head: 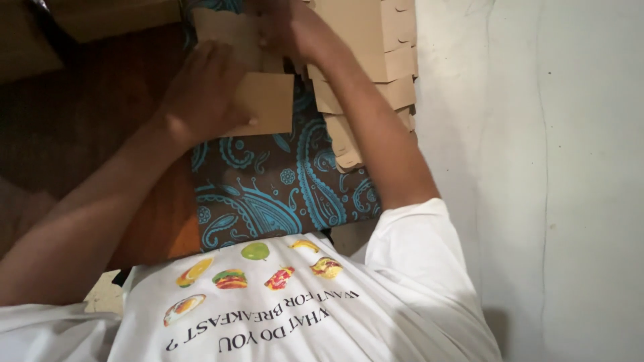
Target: Assembling cardboard boxes by folding flat sheets and tucking in tabs.
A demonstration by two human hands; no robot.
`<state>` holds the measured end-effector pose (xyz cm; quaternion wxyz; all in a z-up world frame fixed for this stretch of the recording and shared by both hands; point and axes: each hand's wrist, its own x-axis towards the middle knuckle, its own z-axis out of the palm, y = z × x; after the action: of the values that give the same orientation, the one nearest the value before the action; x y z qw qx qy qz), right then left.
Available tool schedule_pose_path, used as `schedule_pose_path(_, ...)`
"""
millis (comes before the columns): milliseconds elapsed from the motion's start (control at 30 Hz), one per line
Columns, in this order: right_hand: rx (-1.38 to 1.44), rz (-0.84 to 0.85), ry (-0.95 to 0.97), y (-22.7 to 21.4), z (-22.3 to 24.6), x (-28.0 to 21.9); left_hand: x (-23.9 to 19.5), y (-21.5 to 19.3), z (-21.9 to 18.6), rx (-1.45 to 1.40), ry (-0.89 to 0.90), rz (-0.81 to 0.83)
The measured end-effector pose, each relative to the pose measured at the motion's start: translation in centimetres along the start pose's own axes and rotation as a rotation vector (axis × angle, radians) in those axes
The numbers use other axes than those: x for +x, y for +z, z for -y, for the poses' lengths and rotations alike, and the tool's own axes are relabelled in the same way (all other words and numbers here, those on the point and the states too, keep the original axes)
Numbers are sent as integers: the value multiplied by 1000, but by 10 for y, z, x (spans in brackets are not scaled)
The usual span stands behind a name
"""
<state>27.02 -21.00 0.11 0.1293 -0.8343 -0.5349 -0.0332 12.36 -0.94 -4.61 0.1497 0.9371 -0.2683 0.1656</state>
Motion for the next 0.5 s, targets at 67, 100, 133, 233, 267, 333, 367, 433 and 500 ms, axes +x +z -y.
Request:
schedule_pose_path(67,177,201,228,-12,-4,3,-3,-3,2,-314,-22,23)
schedule_pose_path(100,173,198,227,-14,-7,3,-6,-9,-3,-312,-19,20)
schedule_pose_path(133,211,188,190,-14,-10,2,-10,-14,-9,-236,33,-77)
schedule_pose_path(233,243,220,185,-21,-7,-1,-31,-45,-37,-172,71,-204)
schedule_pose_path(267,242,262,220,-23,-3,-3,-39,-58,-49,-187,58,-230)
schedule_pose_path(333,202,271,255,-31,-1,-9,-48,-74,-63,-239,98,-224)
schedule_pose_path(367,159,275,290,-35,0,-14,-52,-81,-70,-289,142,-220)
schedule_pose_path(433,171,283,341,-53,20,-14,-62,-90,-78,-271,176,-157)
schedule_pose_path(500,181,284,388,-66,38,-18,-74,-89,-82,-247,212,-95)
